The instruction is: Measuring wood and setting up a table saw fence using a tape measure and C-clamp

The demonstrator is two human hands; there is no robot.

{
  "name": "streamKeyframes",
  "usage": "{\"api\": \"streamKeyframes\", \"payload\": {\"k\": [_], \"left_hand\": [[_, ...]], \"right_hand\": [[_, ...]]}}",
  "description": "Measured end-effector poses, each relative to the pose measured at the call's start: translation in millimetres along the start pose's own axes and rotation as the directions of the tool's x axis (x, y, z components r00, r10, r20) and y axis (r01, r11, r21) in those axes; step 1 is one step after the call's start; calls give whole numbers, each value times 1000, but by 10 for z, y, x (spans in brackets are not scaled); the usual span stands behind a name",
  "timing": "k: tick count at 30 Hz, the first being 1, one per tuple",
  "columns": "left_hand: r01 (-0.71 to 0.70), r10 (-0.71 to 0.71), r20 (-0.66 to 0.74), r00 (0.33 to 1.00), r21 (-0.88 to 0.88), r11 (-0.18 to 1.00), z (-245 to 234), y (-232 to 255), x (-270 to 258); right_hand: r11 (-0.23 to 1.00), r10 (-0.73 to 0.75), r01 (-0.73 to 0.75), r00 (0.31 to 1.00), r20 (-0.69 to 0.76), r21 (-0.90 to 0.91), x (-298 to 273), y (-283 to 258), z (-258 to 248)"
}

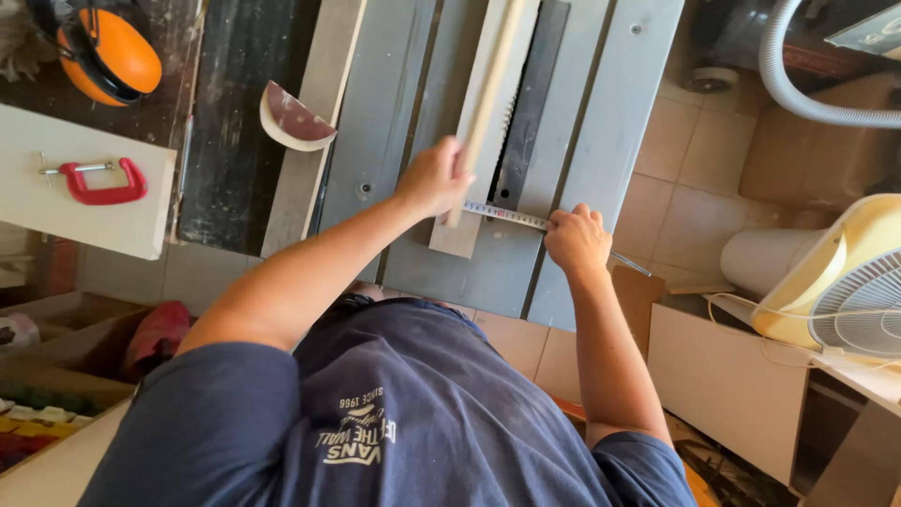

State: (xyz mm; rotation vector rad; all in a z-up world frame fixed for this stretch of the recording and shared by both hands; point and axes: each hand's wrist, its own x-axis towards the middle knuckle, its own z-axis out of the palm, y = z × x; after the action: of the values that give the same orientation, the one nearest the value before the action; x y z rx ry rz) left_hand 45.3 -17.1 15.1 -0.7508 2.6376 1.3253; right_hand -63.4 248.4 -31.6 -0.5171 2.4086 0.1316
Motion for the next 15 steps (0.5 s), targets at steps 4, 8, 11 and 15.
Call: {"api": "streamKeyframes", "payload": {"k": [4, 8, 11, 15], "left_hand": [[79, -73, -44, 996, 165, 983, -263, -507, -543], [147, -139, -50, 989, 237, 960, -297, -741, -909], [131, -127, -31, 991, 262, 956, -118, -898, -977], [56, -75, 50, 996, 306, 950, 71, -910, -1009]], "right_hand": [[1000, -1, 1, 1000, 15, -21, 5, 9, -7], [1000, -6, 6, 1000, 29, -3, -57, -15, -114], [997, -24, 20, 999, 46, 75, -231, -37, -310], [987, -75, 70, 997, 30, 148, -295, -9, -401]]}}
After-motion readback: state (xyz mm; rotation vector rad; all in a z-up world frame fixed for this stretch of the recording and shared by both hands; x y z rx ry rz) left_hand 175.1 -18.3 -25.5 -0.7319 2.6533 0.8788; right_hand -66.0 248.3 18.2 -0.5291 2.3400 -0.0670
